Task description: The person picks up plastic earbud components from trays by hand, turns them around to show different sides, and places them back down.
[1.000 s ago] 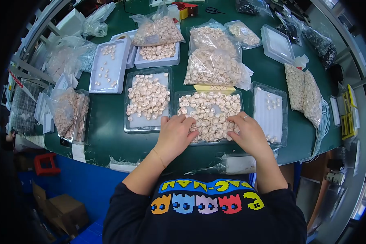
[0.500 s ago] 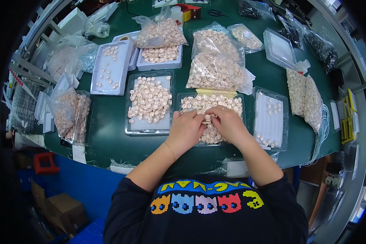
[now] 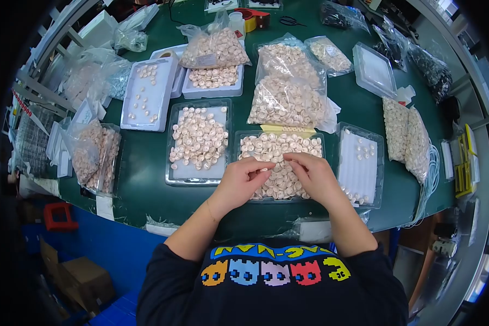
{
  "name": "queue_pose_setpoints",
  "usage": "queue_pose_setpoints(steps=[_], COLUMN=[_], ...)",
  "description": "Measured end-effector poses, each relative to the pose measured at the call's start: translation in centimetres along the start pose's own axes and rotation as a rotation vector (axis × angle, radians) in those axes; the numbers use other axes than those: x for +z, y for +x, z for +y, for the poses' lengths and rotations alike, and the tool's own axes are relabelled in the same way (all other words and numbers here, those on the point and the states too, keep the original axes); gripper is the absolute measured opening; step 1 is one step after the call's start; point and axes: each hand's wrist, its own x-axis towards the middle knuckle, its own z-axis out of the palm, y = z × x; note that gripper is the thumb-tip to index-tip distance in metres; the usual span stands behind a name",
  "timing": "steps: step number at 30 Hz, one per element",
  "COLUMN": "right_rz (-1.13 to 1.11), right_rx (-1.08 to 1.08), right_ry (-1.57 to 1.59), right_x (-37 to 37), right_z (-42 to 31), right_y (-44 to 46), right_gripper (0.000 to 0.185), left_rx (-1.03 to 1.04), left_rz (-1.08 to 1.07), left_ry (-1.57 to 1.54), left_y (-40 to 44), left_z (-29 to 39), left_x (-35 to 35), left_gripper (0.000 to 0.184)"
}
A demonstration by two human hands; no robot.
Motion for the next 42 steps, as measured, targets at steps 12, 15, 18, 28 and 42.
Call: queue_pose_setpoints(steps=[12,15,18,28,42], right_rz=[-0.033,-0.008,-0.028,-0.008,0.104], right_rx=[0.188,0.199,0.214,0.179,-0.151], right_ry=[0.281,0.563,0.749,1.123,0.814], right_x=[-0.7,-0.5,-0.9,-3.4,-3.8], right_z=[-0.8,-1.1,-2.2,-6.6,-9.2], right_y=[-0.5,-0.4,-0.4,-0.7,-1.2], right_gripper=[0.017,0.016,0.017,0.021,0.019], left_rx=[-0.337,-0.317,-0.295,-0.074,0.123], left_rz=[-0.113,-0.140,-0.132,-0.012,0.091], left_ry=[-0.962,-1.126,-1.206,-1.141,-0.952], left_y=[-0.9,-0.9,-1.2,-2.6,-3.5], left_z=[0.5,1.4,2.7,7.8,10.0], left_x=[-0.4,-0.7,-0.9,-1.7,-1.3], left_gripper=[0.024,0.027,0.028,0.016,0.011])
